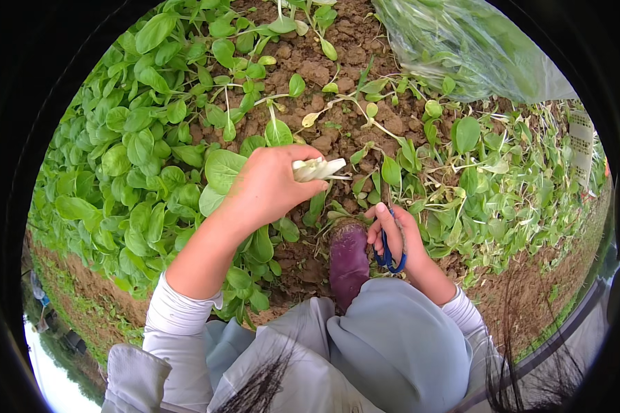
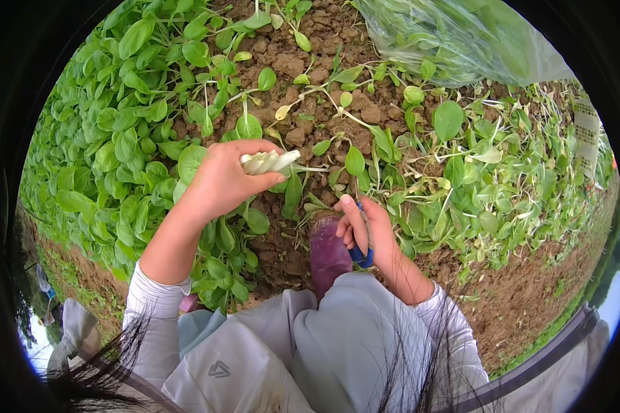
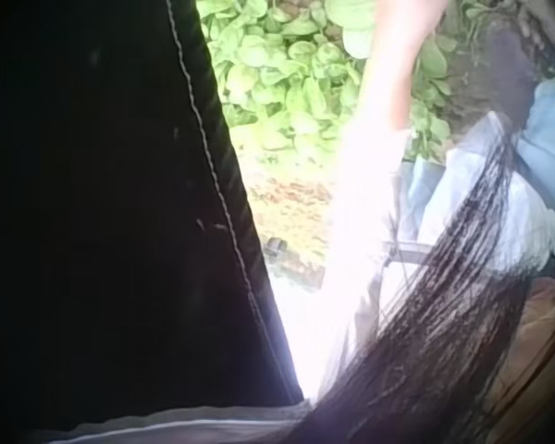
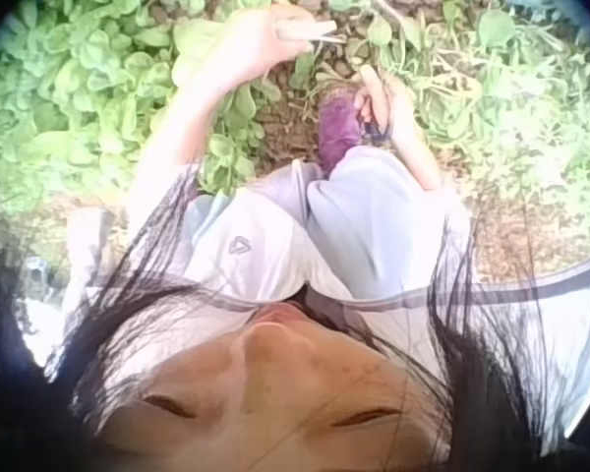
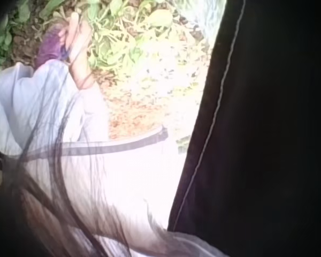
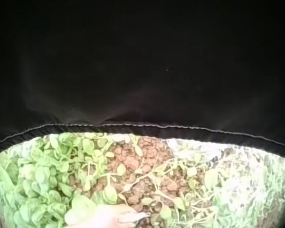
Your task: The person uses shears to cut leafy green vegetables from the ground in a garden. They gather the cut vegetables into a bunch in their left hand and place them into a plastic bag.
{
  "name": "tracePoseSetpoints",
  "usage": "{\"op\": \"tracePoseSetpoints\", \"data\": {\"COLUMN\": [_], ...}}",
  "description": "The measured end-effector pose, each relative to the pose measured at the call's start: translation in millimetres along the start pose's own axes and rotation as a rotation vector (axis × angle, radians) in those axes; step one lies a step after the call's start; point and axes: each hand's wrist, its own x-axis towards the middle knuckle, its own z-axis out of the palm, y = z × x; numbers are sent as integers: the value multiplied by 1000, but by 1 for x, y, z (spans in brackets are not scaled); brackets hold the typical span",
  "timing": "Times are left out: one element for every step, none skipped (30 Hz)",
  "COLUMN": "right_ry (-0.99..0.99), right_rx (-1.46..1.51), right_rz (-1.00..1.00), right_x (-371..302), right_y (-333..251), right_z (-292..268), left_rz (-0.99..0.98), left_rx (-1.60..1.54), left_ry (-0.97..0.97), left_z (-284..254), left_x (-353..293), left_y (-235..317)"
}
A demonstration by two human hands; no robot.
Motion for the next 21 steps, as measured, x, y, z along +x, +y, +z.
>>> {"op": "tracePoseSetpoints", "data": {"right_ry": [5,11,19,13,-3,-17,-48,-78,-105,-108,-123,-136,-148,-135,-134,-143,-149,-148,-160,-164,-174], "right_rx": [39,77,49,22,-4,-17,-66,-115,-167,-236,-317,-398,-482,-567,-577,-588,-598,-595,-603,-615,-626], "right_rz": [-14,-28,-63,-69,-79,-92,-88,-85,-81,-74,-101,-127,-155,-204,-204,-214,-223,-205,-209,-213,-220], "right_x": [0,0,5,4,5,5,6,7,8,6,5,6,6,7,7,7,5,5,6,6,6], "right_y": [3,4,1,-1,-3,-1,-4,-8,-11,-17,-19,-19,-20,-18,-16,-17,-17,-18,-18,-19,-20], "right_z": [-1,-2,-1,1,5,6,7,8,11,16,19,21,23,24,24,26,28,29,32,33,35], "left_rz": [-9,-75,-59,46,83,112,101,32,-21,-76,-95,-111,-120,-109,-93,-41,12,-15,-47,-77,-112], "left_rx": [-4,-137,-324,-450,-482,-497,-400,-443,-376,-307,-168,-27,111,275,434,516,596,597,600,642,686], "left_ry": [-3,57,152,250,416,549,624,592,613,629,583,539,499,384,261,185,107,-19,-145,-259,-371], "left_z": [0,-20,-40,-62,-82,-95,-115,-134,-146,-157,-158,-155,-153,-142,-131,-122,-109,-94,-79,-64,-52], "left_x": [-2,-7,-7,-13,-22,-26,-35,-43,-46,-47,-47,-45,-43,-37,-28,-23,-17,-10,-6,-2,0], "left_y": [0,0,-1,-3,2,4,1,-2,-7,-9,-12,-11,-8,-1,2,-5,-18,-29,-37,-45,-50]}}
